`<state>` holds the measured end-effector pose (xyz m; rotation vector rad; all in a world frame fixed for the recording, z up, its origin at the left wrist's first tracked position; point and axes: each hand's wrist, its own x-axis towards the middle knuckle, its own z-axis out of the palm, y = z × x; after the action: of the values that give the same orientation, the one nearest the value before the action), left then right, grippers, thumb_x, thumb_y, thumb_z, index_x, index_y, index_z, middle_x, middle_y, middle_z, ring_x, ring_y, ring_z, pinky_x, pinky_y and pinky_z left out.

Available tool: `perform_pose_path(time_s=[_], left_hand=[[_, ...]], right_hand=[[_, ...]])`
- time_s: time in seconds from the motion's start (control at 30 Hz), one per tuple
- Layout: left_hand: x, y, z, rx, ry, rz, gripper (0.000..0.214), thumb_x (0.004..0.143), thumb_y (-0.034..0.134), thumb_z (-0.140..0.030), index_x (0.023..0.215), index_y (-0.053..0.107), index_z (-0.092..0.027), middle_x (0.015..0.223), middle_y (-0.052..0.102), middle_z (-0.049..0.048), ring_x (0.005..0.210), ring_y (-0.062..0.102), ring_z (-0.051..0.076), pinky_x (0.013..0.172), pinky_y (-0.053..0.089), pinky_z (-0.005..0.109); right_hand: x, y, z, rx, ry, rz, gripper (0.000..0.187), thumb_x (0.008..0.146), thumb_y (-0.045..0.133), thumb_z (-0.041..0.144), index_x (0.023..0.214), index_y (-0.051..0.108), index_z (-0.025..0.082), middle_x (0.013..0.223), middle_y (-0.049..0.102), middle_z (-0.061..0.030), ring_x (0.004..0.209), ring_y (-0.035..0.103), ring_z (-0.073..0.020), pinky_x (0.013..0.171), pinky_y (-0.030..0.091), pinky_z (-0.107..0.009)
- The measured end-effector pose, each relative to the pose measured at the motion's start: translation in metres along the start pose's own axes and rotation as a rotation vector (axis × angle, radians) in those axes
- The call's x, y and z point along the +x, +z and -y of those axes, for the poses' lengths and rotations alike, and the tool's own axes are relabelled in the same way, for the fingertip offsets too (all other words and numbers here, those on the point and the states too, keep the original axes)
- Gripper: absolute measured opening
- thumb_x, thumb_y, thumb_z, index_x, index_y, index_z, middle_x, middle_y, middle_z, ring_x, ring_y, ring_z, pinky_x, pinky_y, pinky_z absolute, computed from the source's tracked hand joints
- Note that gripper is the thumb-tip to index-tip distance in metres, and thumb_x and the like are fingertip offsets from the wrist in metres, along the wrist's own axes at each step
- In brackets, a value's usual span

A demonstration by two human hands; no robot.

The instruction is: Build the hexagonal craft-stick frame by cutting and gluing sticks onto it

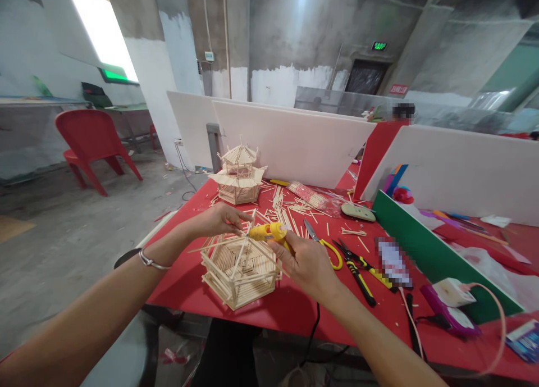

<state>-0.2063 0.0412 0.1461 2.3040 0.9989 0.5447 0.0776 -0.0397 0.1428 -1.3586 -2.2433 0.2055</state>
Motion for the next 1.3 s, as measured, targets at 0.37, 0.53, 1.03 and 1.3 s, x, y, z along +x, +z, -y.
perform_pose_path(time_s=[0.37, 0.53, 1.03, 1.3], left_hand=[[0.0015, -0.0005, 0.002, 0.013, 0.008, 0.001, 0.007, 0.073, 0.076, -0.024, 0.078, 0.079, -0.02, 0.115, 0.073, 0.008, 0.099, 0.071, 0.021, 0.08, 0.051, 0.026], [0.002, -0.0011, 0.0003, 0.016, 0.017, 0.009, 0.007, 0.072, 0.075, -0.022, 0.078, 0.08, -0.02, 0.115, 0.073, 0.008, 0.099, 0.071, 0.021, 0.08, 0.051, 0.025], [0.0029, -0.0021, 0.0, 0.021, 0.018, 0.016, 0.005, 0.074, 0.075, -0.021, 0.076, 0.079, -0.02, 0.115, 0.073, 0.0079, 0.095, 0.072, 0.019, 0.075, 0.051, 0.025], [0.0025, -0.0014, 0.0002, 0.009, 0.008, 0.006, 0.005, 0.072, 0.075, -0.02, 0.075, 0.079, -0.021, 0.114, 0.073, 0.0061, 0.096, 0.072, 0.02, 0.075, 0.052, 0.024]], right_hand=[[0.0006, -0.0011, 0.0016, -0.019, -0.017, -0.008, 0.046, 0.096, 0.034, 0.059, 0.085, 0.057, 0.021, 0.061, 0.06, 0.0003, 0.053, 0.054, -0.0143, 0.054, 0.028, -0.025], [0.0007, -0.0009, -0.0007, -0.016, -0.011, 0.003, 0.046, 0.096, 0.034, 0.059, 0.084, 0.057, 0.021, 0.062, 0.061, -0.0002, 0.054, 0.055, -0.0148, 0.054, 0.028, -0.025], [0.0023, -0.0023, -0.0006, 0.01, 0.005, 0.018, 0.045, 0.096, 0.035, 0.058, 0.082, 0.056, 0.022, 0.06, 0.055, 0.002, 0.051, 0.048, -0.0132, 0.053, 0.027, -0.024], [0.0026, -0.0031, 0.0007, 0.015, 0.007, 0.017, 0.046, 0.096, 0.034, 0.058, 0.085, 0.059, 0.021, 0.061, 0.057, 0.0011, 0.052, 0.049, -0.0137, 0.054, 0.028, -0.025]])
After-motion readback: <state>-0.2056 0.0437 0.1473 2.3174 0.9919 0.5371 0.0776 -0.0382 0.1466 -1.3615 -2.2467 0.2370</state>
